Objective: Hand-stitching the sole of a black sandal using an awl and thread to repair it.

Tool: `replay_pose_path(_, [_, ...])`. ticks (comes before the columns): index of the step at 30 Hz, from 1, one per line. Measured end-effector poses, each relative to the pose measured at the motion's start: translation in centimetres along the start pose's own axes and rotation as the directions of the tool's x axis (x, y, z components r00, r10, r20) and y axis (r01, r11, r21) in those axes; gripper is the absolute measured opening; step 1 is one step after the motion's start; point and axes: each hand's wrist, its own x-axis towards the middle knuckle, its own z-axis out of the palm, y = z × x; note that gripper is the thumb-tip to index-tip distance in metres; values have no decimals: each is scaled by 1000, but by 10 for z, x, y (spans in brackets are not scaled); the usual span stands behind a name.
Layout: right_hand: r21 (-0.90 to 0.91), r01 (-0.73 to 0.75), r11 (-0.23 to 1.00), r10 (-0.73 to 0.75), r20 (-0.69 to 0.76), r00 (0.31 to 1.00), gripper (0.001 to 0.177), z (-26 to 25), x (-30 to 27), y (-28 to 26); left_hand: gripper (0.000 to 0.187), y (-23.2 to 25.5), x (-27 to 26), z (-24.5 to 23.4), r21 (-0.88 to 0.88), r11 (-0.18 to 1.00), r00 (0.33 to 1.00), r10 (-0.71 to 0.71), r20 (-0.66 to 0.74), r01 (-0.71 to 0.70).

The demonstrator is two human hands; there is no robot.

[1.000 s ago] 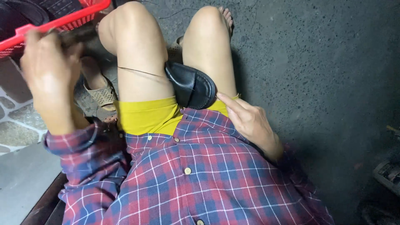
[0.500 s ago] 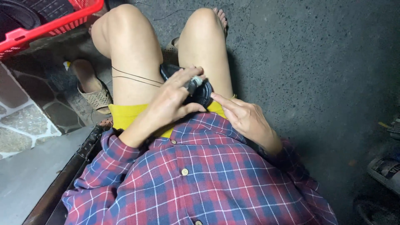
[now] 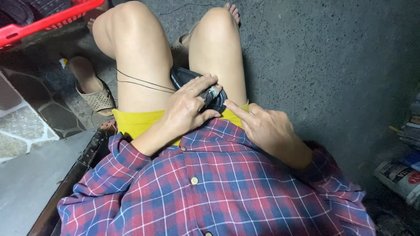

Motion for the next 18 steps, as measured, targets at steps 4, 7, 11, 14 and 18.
replay_pose_path(4, [-242,101,965,-125,-90,988,52,10,0,5,36,-1,0,1,-64,998,1000,8,-23,-10])
replay_pose_path(7, [-183,198,963,-233,-196,952,48,43,4,27,36,-1,1,-1,-103,994,998,13,-54,-18])
replay_pose_path(11, [57,346,937,-313,-310,898,41,47,14,33,36,-2,1,0,-148,988,996,27,-85,-40])
replay_pose_path(14, [67,378,923,-336,-339,879,36,43,16,29,36,3,2,-5,-107,993,997,40,-68,-47])
replay_pose_path(18, [48,395,917,-356,-343,869,36,45,19,26,36,-1,1,1,-96,994,996,52,-69,-59])
